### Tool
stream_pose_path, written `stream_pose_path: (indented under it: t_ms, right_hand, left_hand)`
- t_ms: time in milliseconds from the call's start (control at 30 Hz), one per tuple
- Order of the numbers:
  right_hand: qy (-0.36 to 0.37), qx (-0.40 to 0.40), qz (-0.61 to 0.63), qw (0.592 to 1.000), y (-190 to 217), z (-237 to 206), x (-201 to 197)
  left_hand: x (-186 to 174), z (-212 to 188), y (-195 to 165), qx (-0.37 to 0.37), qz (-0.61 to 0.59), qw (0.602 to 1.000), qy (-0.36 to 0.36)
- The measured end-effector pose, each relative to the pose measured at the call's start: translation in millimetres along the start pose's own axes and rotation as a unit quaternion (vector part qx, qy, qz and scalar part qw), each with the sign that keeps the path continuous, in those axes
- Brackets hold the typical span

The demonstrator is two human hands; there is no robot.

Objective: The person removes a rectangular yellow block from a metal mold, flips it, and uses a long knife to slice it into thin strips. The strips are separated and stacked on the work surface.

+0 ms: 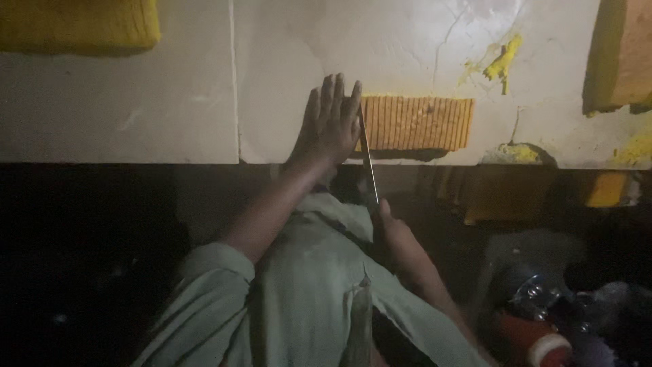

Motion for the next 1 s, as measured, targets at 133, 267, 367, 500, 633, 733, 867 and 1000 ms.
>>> stream_pose_path:
  t_ms: [133, 267, 367, 500, 633, 733, 867, 1000]
  right_hand:
    - [-0.006, -0.168, 0.040, 0.985, 4.4, 55.3, 8.7]
    - [0.011, -0.265, -0.033, 0.964, 65.7, 78.8, -1.3]
    - [0.047, -0.272, 0.163, 0.947, 102.2, 49.8, -7.2]
    - [0.079, -0.150, 0.195, 0.966, 61.5, -15.6, 3.9]
    - [0.097, -0.087, 0.059, 0.990, 3.6, -14.5, 16.4]
    - [0.042, -0.129, 0.108, 0.985, 2.9, 34.1, 22.3]
    - [0.045, -0.189, 0.107, 0.975, 32.7, 80.2, 17.4]
    - [0.079, -0.259, 0.180, 0.946, 78.6, 87.8, 5.7]
  left_hand:
    - [-6.8, -0.3, -1.4, 0.013, -0.027, 0.998, -0.047]
    - [-9.9, -3.3, 2.5, 0.006, -0.042, 0.999, 0.027]
    - [-26.5, -10.3, -1.4, 0.055, 0.362, 0.919, -0.145]
    - [-28.4, -12.1, 1.9, 0.008, 0.003, 1.000, -0.006]
    - [-25.0, -10.2, 1.0, 0.013, 0.040, 0.999, -0.001]
    - [-15.8, -7.2, 2.7, 0.008, 0.018, 0.999, -0.031]
    - [3.1, -3.6, 10.8, 0.008, 0.012, 1.000, 0.017]
    - [5.9, -5.2, 20.4, 0.025, 0.155, 0.983, -0.097]
Point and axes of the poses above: each hand's wrist, its own z-axis towards the middle knuckle, its own x-axis out of the palm, y = z × x, the point moved 3 cm from there along z, towards the middle knuckle, and after that the axes turned 3 degrees about z, right-handed, at the moved point
